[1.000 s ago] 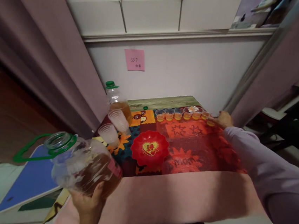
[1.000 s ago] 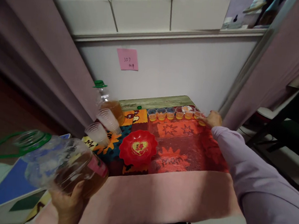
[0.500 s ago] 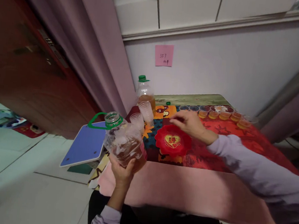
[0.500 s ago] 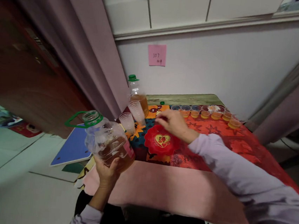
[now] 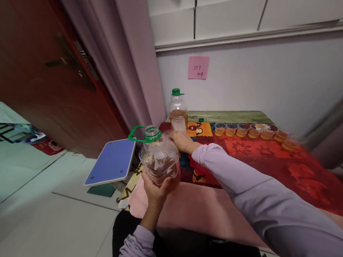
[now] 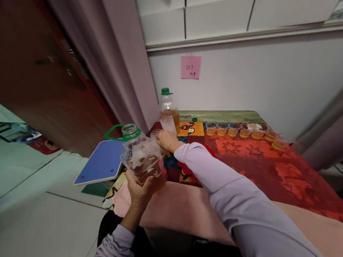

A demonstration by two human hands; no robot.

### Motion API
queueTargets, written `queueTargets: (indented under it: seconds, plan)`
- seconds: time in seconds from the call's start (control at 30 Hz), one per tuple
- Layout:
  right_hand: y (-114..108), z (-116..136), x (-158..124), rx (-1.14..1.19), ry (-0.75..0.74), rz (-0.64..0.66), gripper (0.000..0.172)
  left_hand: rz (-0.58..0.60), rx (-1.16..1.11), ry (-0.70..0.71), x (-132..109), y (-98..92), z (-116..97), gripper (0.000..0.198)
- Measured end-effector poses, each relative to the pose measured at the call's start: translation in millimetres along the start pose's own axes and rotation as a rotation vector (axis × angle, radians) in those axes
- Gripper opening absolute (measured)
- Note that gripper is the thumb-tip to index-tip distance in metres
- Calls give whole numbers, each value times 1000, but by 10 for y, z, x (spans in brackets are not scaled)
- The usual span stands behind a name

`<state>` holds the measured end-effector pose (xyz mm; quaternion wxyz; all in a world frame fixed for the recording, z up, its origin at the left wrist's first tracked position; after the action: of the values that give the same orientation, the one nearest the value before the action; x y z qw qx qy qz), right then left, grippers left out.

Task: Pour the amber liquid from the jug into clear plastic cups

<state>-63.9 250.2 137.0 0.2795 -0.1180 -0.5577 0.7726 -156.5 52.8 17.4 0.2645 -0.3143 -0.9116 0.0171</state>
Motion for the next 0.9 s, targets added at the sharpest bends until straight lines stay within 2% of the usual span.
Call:
queueTargets:
  seconds: [0.17,0.4,0.63,0.9]
  plan:
    - [-74,-166,-136,-88,79,28,28,-5,-24,-1,0,15,-57,110]
    - [-176,-310,-367,-138,91,41,30,-12,-44,8,10,17,-55,110]
    - [-225,-280,-351,-133,61,11,28,-16,-16,26,14,11,-45,107]
    - [-274,-370,-337,-58,65,-60,18,-3,28,25,7,-9,17,104]
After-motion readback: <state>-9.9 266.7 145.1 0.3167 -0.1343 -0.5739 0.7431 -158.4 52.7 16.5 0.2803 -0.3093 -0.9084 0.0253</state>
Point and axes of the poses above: each hand's wrist, its own x-axis towards the middle knuckle, its own y-axis out of the palm, z = x × y, the point moved 9 cm from there along x, towards the middle knuckle, and after that the axes turned 7 degrees about x, right-handed, at the moved point
